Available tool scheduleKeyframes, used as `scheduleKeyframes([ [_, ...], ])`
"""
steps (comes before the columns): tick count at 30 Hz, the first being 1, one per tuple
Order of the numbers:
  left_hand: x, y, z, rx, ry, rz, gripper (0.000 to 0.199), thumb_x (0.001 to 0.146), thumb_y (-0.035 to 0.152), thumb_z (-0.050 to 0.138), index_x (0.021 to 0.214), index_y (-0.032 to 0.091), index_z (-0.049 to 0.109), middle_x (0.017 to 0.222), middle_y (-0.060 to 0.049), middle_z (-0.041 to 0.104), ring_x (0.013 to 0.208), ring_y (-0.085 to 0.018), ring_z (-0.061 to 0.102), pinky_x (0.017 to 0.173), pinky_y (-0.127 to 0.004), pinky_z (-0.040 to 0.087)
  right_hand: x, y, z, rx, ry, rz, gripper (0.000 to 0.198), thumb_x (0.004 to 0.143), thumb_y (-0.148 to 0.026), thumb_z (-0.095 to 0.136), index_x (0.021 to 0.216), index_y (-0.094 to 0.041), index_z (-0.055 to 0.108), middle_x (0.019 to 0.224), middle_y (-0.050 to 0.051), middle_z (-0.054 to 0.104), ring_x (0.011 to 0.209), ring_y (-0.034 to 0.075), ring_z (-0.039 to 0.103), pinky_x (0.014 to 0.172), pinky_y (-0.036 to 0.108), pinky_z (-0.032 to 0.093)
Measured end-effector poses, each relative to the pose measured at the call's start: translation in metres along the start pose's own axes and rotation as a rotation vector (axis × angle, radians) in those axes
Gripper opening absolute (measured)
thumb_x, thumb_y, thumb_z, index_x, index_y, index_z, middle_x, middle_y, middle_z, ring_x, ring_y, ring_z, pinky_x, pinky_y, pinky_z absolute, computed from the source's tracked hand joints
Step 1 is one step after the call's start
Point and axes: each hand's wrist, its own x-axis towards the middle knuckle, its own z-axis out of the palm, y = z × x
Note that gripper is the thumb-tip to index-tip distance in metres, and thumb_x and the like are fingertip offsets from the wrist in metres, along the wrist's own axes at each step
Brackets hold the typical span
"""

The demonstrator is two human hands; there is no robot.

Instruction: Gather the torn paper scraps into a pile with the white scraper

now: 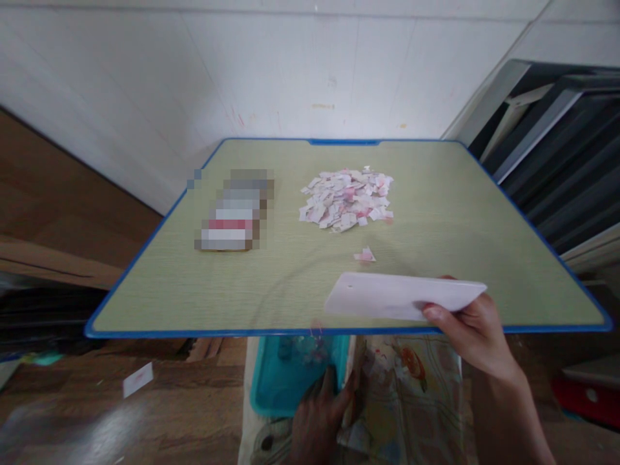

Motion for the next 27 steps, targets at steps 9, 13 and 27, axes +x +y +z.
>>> scheduleKeyframes([
  [9, 0.0, -0.002, 0.007, -0.012, 0.039, 0.013, 0.081, 0.068, -0.002, 0.042, 0.13, 0.035, 0.005, 0.125, -0.015, 0.043, 0.101, -0.024, 0.051, 0.074, -0.036, 0.046, -0.001, -0.002, -0.002, -0.02, -0.168, -0.026, 0.008, 0.072, -0.015, 0.058, 0.076, -0.02, 0.062, 0.068, -0.002, 0.062, 0.055, 0.009, 0.056, 0.047, 0.016, 0.043],
  [13, -0.001, -0.001, 0.008, -0.012, 0.064, 0.012, 0.077, 0.071, -0.002, 0.038, 0.13, 0.035, 0.005, 0.125, -0.014, 0.043, 0.102, -0.023, 0.05, 0.074, -0.035, 0.047, -0.008, 0.009, 0.006, 0.033, 0.273, 0.131, 0.01, 0.071, -0.018, 0.06, 0.08, -0.019, 0.064, 0.07, 0.0, 0.065, 0.056, 0.011, 0.057, 0.049, 0.02, 0.046],
  [27, 0.0, -0.001, 0.003, -0.013, -0.024, 0.009, 0.081, 0.068, -0.002, 0.041, 0.13, 0.036, 0.005, 0.127, -0.015, 0.041, 0.104, -0.024, 0.049, 0.075, -0.034, 0.046, -0.007, 0.007, 0.022, -0.01, 0.775, 0.262, 0.019, 0.069, -0.027, 0.061, 0.083, -0.014, 0.064, 0.074, 0.005, 0.065, 0.063, 0.015, 0.057, 0.055, 0.026, 0.045],
])
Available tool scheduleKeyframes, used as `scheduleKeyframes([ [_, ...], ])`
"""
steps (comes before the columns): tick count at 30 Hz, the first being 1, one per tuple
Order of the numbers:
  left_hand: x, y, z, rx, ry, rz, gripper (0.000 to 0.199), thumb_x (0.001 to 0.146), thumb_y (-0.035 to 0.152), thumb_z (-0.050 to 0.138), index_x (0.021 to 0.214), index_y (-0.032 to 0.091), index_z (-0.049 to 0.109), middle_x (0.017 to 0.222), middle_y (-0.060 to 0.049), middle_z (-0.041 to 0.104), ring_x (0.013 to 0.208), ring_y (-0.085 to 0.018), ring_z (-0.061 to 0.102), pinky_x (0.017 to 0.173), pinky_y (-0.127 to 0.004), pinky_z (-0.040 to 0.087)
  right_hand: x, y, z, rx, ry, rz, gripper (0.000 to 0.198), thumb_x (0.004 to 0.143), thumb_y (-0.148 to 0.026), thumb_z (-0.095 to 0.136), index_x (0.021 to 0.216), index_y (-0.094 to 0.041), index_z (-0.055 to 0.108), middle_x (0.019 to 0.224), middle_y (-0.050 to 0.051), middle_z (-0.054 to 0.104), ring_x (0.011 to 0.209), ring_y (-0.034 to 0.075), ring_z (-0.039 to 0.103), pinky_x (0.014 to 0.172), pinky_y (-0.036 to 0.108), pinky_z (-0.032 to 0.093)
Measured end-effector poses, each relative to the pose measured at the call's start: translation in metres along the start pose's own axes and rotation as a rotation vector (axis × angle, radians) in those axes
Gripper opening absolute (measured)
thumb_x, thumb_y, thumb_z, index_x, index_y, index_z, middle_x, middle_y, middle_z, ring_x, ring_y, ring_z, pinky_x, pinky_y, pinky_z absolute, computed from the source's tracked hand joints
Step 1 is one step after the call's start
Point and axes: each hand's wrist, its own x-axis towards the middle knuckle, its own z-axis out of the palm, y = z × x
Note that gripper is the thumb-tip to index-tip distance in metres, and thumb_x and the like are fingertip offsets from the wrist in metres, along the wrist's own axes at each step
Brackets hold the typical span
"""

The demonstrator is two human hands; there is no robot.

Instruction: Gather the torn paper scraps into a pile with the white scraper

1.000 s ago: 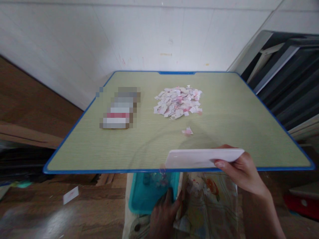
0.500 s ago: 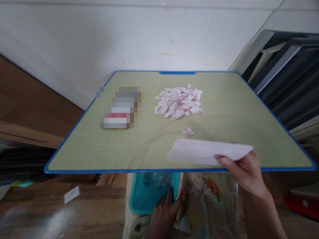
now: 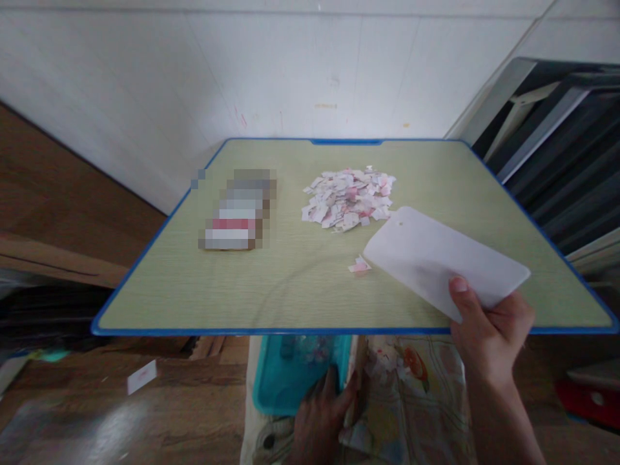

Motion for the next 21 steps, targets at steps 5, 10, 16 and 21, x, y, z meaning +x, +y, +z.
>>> scheduleKeyframes([
  [5, -0.0002, -0.0008, -0.0007, 0.003, -0.003, 0.002, 0.08, 0.07, -0.001, 0.041, 0.13, 0.036, 0.005, 0.128, -0.013, 0.041, 0.103, -0.022, 0.049, 0.075, -0.033, 0.045, -0.0026, -0.0018, -0.0039, -0.051, -0.174, 0.024, 0.013, 0.066, -0.024, 0.064, 0.075, -0.015, 0.065, 0.06, 0.001, 0.06, 0.05, 0.011, 0.05, 0.045, 0.023, 0.039],
  [10, -0.0029, -0.001, -0.0021, -0.023, 0.003, -0.006, 0.084, 0.068, 0.0, 0.045, 0.13, 0.036, 0.001, 0.129, -0.013, 0.039, 0.104, -0.024, 0.048, 0.076, -0.034, 0.045, -0.0043, -0.0025, -0.0056, -0.041, -0.059, 0.006, 0.016, 0.068, -0.027, 0.062, 0.076, -0.014, 0.064, 0.059, 0.002, 0.059, 0.051, 0.013, 0.051, 0.045, 0.025, 0.039],
  [16, -0.0009, -0.0008, -0.0021, -0.023, -0.033, -0.006, 0.076, 0.071, 0.006, 0.047, 0.13, 0.035, 0.009, 0.13, -0.014, 0.038, 0.106, -0.025, 0.047, 0.077, -0.036, 0.045, -0.0039, -0.0042, -0.0064, -0.034, -0.172, 0.059, 0.011, 0.066, -0.025, 0.064, 0.071, -0.015, 0.063, 0.053, -0.001, 0.056, 0.045, 0.01, 0.045, 0.041, 0.023, 0.035],
  [21, -0.0003, -0.0002, -0.004, -0.001, -0.025, 0.002, 0.071, 0.074, 0.005, 0.043, 0.13, 0.033, 0.012, 0.127, -0.014, 0.042, 0.106, -0.024, 0.047, 0.078, -0.037, 0.045, -0.0038, -0.0046, -0.0057, 0.019, -0.059, 0.068, 0.012, 0.067, -0.025, 0.063, 0.075, -0.016, 0.064, 0.059, 0.0, 0.058, 0.05, 0.011, 0.049, 0.044, 0.023, 0.039],
])
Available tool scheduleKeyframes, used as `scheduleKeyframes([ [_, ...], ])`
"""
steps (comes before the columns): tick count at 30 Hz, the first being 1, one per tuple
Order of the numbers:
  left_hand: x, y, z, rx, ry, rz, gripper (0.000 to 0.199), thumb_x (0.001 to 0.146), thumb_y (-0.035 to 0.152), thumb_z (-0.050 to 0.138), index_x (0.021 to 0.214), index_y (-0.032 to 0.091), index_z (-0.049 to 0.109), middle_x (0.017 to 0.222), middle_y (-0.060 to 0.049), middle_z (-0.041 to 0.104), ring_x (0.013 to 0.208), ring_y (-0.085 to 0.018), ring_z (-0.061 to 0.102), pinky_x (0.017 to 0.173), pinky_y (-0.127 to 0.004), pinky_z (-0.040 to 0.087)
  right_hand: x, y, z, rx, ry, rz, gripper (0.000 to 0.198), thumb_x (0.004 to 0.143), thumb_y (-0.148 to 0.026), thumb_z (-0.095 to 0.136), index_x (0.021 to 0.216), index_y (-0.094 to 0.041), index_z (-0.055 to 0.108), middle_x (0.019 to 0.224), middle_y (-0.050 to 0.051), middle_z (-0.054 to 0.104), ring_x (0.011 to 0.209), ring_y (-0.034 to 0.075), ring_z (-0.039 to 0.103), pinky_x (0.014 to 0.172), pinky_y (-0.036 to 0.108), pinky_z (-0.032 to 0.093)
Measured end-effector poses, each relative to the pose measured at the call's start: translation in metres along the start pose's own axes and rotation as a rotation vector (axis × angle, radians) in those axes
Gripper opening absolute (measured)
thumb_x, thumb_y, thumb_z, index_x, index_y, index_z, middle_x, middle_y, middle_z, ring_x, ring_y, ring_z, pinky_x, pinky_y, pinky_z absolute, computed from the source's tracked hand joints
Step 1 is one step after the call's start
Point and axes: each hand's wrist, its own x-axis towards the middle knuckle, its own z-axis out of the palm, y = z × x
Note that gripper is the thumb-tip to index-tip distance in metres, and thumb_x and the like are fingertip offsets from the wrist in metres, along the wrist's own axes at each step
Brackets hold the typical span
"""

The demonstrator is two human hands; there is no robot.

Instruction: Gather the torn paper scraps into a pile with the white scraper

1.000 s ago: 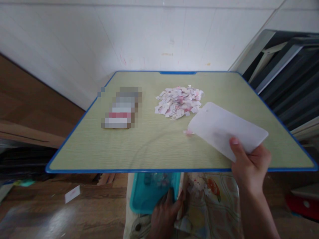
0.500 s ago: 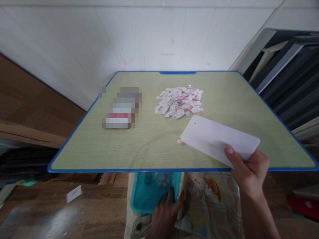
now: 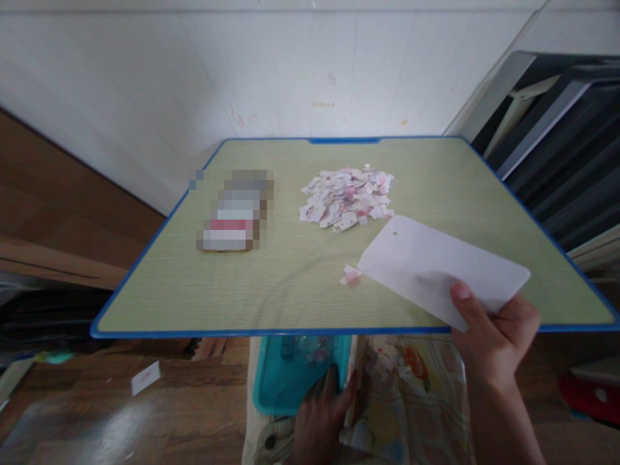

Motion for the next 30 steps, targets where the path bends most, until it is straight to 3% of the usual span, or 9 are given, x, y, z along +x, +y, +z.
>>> scheduleKeyframes([
  [3, -0.001, -0.001, 0.002, -0.008, 0.03, -0.003, 0.075, 0.071, 0.004, 0.045, 0.131, 0.034, 0.011, 0.128, -0.014, 0.041, 0.106, -0.025, 0.047, 0.077, -0.037, 0.045, 0.001, 0.0, 0.002, -0.084, -0.08, -0.011, 0.014, 0.067, -0.026, 0.063, 0.076, -0.015, 0.064, 0.056, 0.0, 0.058, 0.047, 0.011, 0.048, 0.043, 0.023, 0.038],
  [6, -0.002, -0.001, 0.003, -0.03, 0.023, 0.006, 0.08, 0.069, 0.007, 0.051, 0.131, 0.033, 0.007, 0.129, -0.015, 0.039, 0.105, -0.027, 0.047, 0.075, -0.038, 0.046, 0.0, 0.002, 0.004, -0.144, -0.025, -0.065, 0.02, 0.068, -0.03, 0.061, 0.079, -0.013, 0.064, 0.058, 0.002, 0.059, 0.052, 0.013, 0.052, 0.047, 0.025, 0.041],
  [9, -0.001, -0.001, 0.003, -0.011, -0.003, -0.002, 0.074, 0.073, 0.007, 0.045, 0.131, 0.034, 0.008, 0.13, -0.014, 0.038, 0.104, -0.026, 0.048, 0.076, -0.038, 0.046, -0.001, 0.003, 0.004, -0.155, 0.05, -0.088, 0.024, 0.069, -0.032, 0.061, 0.08, -0.011, 0.064, 0.062, 0.004, 0.061, 0.056, 0.015, 0.054, 0.049, 0.027, 0.042],
  [13, 0.001, 0.0, -0.003, 0.0, -0.044, -0.022, 0.071, 0.073, 0.002, 0.039, 0.13, 0.035, 0.012, 0.13, -0.013, 0.038, 0.107, -0.024, 0.046, 0.078, -0.036, 0.044, 0.0, 0.001, 0.003, -0.162, -0.015, -0.088, 0.017, 0.067, -0.028, 0.063, 0.072, -0.012, 0.064, 0.055, 0.001, 0.058, 0.048, 0.011, 0.05, 0.045, 0.024, 0.039],
  [19, 0.001, 0.0, -0.004, -0.027, -0.06, 0.003, 0.071, 0.074, 0.007, 0.044, 0.131, 0.033, 0.011, 0.129, -0.016, 0.039, 0.108, -0.026, 0.046, 0.078, -0.037, 0.044, -0.001, 0.001, 0.001, -0.049, 0.038, -0.071, 0.015, 0.067, -0.024, 0.063, 0.077, -0.013, 0.065, 0.061, 0.001, 0.06, 0.051, 0.011, 0.051, 0.045, 0.022, 0.039],
  [23, 0.0, -0.001, 0.003, -0.005, 0.027, 0.003, 0.076, 0.073, 0.006, 0.044, 0.131, 0.034, 0.003, 0.127, -0.016, 0.041, 0.106, -0.026, 0.047, 0.075, -0.037, 0.046, -0.001, 0.003, -0.002, -0.047, -0.117, -0.001, 0.009, 0.065, -0.021, 0.066, 0.07, -0.013, 0.064, 0.052, -0.002, 0.054, 0.044, 0.008, 0.045, 0.041, 0.02, 0.035],
  [28, 0.0, -0.001, 0.006, 0.01, 0.024, 0.009, 0.077, 0.073, 0.005, 0.045, 0.131, 0.034, 0.003, 0.127, -0.017, 0.041, 0.105, -0.026, 0.048, 0.074, -0.037, 0.046, 0.0, 0.003, -0.002, 0.043, 0.052, -0.021, 0.01, 0.065, -0.021, 0.065, 0.074, -0.015, 0.065, 0.059, -0.001, 0.059, 0.051, 0.009, 0.049, 0.045, 0.02, 0.038],
  [30, 0.001, -0.001, 0.005, 0.008, 0.013, 0.007, 0.076, 0.073, 0.006, 0.046, 0.131, 0.034, 0.004, 0.128, -0.017, 0.04, 0.105, -0.027, 0.048, 0.075, -0.037, 0.046, 0.0, 0.003, -0.004, 0.035, -0.042, 0.028, 0.012, 0.065, -0.021, 0.066, 0.075, -0.014, 0.064, 0.057, -0.001, 0.058, 0.048, 0.009, 0.048, 0.042, 0.02, 0.037],
])
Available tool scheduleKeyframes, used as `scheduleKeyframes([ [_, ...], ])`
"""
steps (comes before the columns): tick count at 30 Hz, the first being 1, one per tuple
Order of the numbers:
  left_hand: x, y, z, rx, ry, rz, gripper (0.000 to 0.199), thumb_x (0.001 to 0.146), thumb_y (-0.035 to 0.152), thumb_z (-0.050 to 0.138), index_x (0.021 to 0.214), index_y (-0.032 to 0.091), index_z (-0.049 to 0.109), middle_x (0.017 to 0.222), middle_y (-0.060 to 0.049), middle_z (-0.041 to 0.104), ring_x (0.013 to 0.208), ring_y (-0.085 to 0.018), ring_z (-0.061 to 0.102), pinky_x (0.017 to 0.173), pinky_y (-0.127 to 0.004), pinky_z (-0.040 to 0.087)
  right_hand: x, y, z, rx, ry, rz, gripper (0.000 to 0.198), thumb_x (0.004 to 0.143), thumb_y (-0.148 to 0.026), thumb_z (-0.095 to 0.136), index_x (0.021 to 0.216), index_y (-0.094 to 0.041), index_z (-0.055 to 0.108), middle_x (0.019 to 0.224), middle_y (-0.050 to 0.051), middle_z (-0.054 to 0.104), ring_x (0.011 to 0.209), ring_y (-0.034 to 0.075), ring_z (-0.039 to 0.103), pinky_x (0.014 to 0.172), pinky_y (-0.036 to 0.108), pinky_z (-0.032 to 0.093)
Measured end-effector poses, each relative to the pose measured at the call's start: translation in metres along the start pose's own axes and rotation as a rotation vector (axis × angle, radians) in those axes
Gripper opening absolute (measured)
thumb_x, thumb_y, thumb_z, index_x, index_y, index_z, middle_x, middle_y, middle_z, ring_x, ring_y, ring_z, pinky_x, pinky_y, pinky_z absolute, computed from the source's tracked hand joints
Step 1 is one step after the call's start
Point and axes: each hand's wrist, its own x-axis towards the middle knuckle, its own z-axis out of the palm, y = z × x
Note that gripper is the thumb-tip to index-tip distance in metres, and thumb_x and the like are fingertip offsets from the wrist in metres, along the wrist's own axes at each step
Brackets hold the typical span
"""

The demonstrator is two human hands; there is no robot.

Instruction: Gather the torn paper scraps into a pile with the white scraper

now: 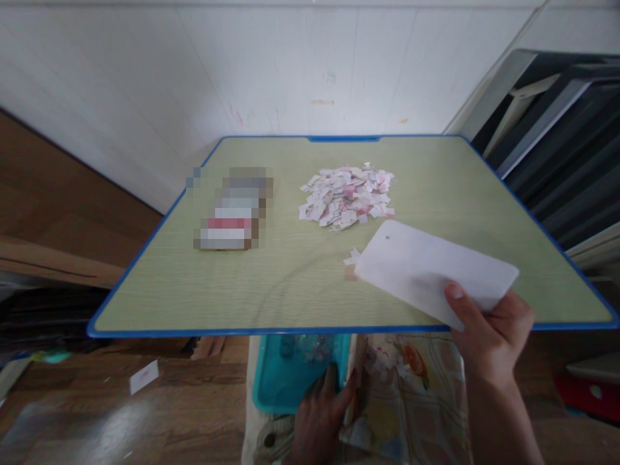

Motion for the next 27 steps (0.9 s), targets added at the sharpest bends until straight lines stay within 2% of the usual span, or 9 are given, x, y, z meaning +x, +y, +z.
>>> scheduleKeyframes([
  [3, 0.0, 0.0, -0.002, -0.005, 0.011, 0.0, 0.072, 0.075, 0.006, 0.042, 0.131, 0.035, 0.006, 0.127, -0.015, 0.041, 0.104, -0.025, 0.049, 0.076, -0.037, 0.045, -0.001, 0.002, -0.004, -0.012, -0.158, 0.065, 0.012, 0.063, -0.019, 0.067, 0.073, -0.014, 0.063, 0.053, -0.002, 0.055, 0.042, 0.007, 0.044, 0.038, 0.019, 0.033],
  [4, -0.001, 0.0, -0.003, -0.009, 0.016, -0.003, 0.072, 0.075, 0.006, 0.042, 0.13, 0.035, 0.007, 0.127, -0.014, 0.041, 0.104, -0.024, 0.049, 0.076, -0.036, 0.045, -0.002, 0.002, -0.005, 0.002, -0.142, 0.059, 0.012, 0.063, -0.019, 0.067, 0.073, -0.014, 0.063, 0.053, -0.003, 0.055, 0.043, 0.007, 0.044, 0.038, 0.018, 0.033],
  [7, -0.001, 0.001, -0.006, -0.012, -0.003, -0.019, 0.073, 0.074, 0.007, 0.044, 0.13, 0.035, 0.007, 0.128, -0.014, 0.041, 0.104, -0.024, 0.049, 0.077, -0.036, 0.045, -0.003, 0.002, -0.004, 0.056, 0.024, 0.006, 0.009, 0.065, -0.02, 0.065, 0.072, -0.015, 0.063, 0.057, -0.002, 0.057, 0.047, 0.007, 0.047, 0.041, 0.018, 0.036],
  [9, -0.001, 0.002, -0.008, -0.005, -0.045, -0.029, 0.072, 0.074, 0.008, 0.045, 0.13, 0.035, 0.008, 0.127, -0.014, 0.041, 0.104, -0.024, 0.049, 0.077, -0.036, 0.044, -0.002, 0.002, -0.003, 0.049, 0.042, 0.0, 0.008, 0.066, -0.02, 0.065, 0.072, -0.015, 0.063, 0.057, -0.002, 0.057, 0.048, 0.007, 0.047, 0.042, 0.018, 0.036],
  [13, 0.0, 0.002, -0.013, -0.018, -0.08, -0.024, 0.078, 0.069, 0.005, 0.048, 0.131, 0.034, 0.01, 0.129, -0.015, 0.039, 0.105, -0.024, 0.048, 0.079, -0.036, 0.043, -0.001, 0.0, -0.004, -0.068, -0.165, 0.019, 0.007, 0.066, -0.019, 0.065, 0.069, -0.014, 0.061, 0.051, -0.003, 0.052, 0.042, 0.006, 0.041, 0.037, 0.018, 0.031],
  [16, 0.0, 0.002, -0.016, -0.031, -0.069, -0.018, 0.081, 0.068, 0.003, 0.049, 0.131, 0.034, 0.009, 0.13, -0.014, 0.039, 0.104, -0.024, 0.049, 0.08, -0.036, 0.043, -0.002, 0.0, -0.007, -0.063, -0.261, -0.005, 0.006, 0.068, -0.02, 0.062, 0.07, -0.014, 0.061, 0.05, -0.003, 0.052, 0.041, 0.007, 0.041, 0.037, 0.019, 0.031],
  [21, -0.001, 0.002, -0.015, -0.029, -0.067, -0.009, 0.077, 0.071, 0.005, 0.047, 0.131, 0.033, 0.008, 0.128, -0.015, 0.04, 0.105, -0.025, 0.048, 0.079, -0.036, 0.044, 0.0, -0.002, -0.012, -0.089, -0.47, -0.139, 0.003, 0.068, -0.015, 0.061, 0.067, -0.017, 0.062, 0.052, -0.003, 0.053, 0.043, 0.007, 0.043, 0.038, 0.018, 0.032],
  [23, -0.001, 0.001, -0.011, -0.018, -0.048, -0.001, 0.078, 0.07, 0.004, 0.047, 0.131, 0.033, 0.007, 0.127, -0.016, 0.042, 0.106, -0.025, 0.048, 0.077, -0.036, 0.045, 0.002, -0.003, -0.012, -0.103, -0.49, -0.19, 0.005, 0.068, -0.014, 0.061, 0.065, -0.018, 0.062, 0.051, -0.004, 0.053, 0.043, 0.007, 0.043, 0.038, 0.017, 0.032],
  [27, -0.002, 0.0, -0.004, 0.006, 0.034, -0.009, 0.074, 0.074, 0.003, 0.04, 0.131, 0.035, 0.004, 0.126, -0.013, 0.043, 0.104, -0.023, 0.049, 0.077, -0.035, 0.044, 0.005, -0.007, -0.007, -0.11, -0.425, -0.255, 0.012, 0.071, -0.012, 0.058, 0.079, -0.02, 0.063, 0.059, -0.003, 0.059, 0.047, 0.008, 0.049, 0.041, 0.017, 0.037],
])
